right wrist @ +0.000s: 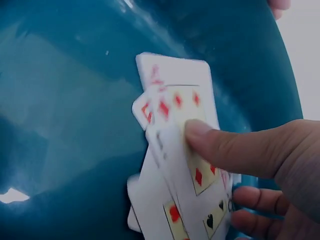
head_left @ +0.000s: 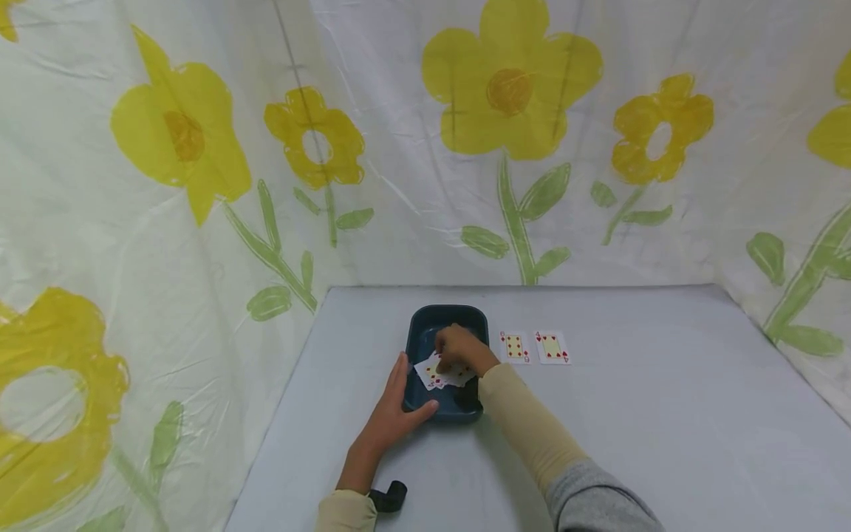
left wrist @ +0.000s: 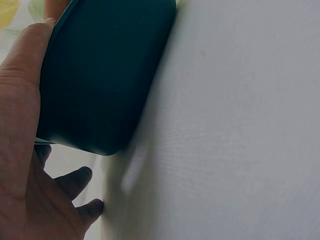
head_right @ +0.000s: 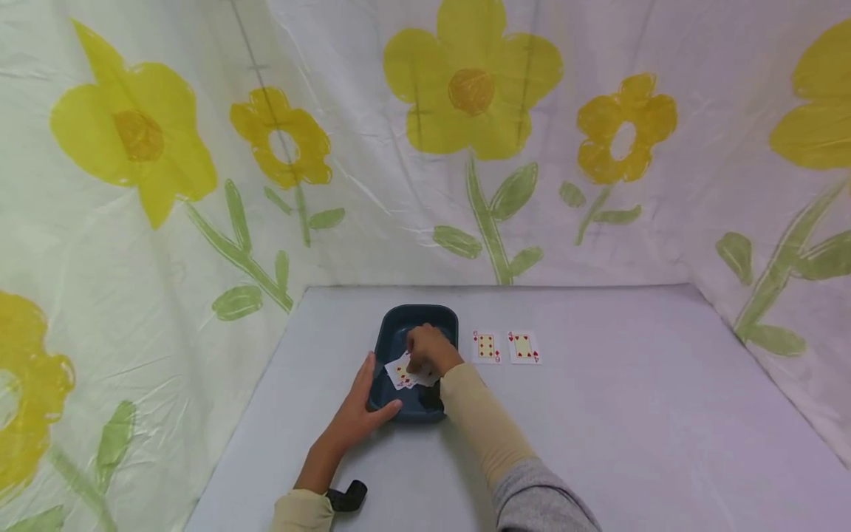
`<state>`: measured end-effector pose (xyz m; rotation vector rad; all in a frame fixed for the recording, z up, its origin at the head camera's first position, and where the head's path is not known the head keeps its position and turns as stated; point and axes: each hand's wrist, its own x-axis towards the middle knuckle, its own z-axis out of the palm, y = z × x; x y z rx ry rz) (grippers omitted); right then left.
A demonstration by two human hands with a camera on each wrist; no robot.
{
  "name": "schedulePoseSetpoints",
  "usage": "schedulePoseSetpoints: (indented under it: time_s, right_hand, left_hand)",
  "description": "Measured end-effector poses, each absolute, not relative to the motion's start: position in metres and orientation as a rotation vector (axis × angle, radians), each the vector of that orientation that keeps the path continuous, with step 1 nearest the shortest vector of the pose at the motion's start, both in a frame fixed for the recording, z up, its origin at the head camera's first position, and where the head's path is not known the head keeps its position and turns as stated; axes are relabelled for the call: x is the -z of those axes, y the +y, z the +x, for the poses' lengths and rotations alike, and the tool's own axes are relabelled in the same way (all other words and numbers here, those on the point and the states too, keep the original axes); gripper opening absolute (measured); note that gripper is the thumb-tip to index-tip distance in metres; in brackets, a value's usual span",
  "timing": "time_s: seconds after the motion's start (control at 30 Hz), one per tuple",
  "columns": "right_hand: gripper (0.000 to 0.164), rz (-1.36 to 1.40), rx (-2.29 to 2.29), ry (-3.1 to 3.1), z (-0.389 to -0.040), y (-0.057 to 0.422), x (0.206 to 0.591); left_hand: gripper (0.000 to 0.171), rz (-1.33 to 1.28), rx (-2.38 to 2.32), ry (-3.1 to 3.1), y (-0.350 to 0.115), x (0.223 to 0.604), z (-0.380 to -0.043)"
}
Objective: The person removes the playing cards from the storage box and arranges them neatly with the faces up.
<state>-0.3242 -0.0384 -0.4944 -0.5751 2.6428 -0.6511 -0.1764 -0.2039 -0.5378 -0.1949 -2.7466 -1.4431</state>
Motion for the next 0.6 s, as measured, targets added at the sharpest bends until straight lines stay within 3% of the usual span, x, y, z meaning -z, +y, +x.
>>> schedulePoseSetpoints:
  time_s: [0.43, 0.6]
  right_hand:
    - [0.036, -0.394, 0.687, 2.873, -0.335, -0.038, 0.514]
    - [0.030, -0.380, 0.780, 2.857, -0.335, -0.037, 0.511]
  left_hand:
    - [0.108, -0.164, 1.441, -2.755, -0.203, 0.541, -0.178]
    - [0.108, -0.171, 1.445, -2.750, -0.203, 0.540, -0.177]
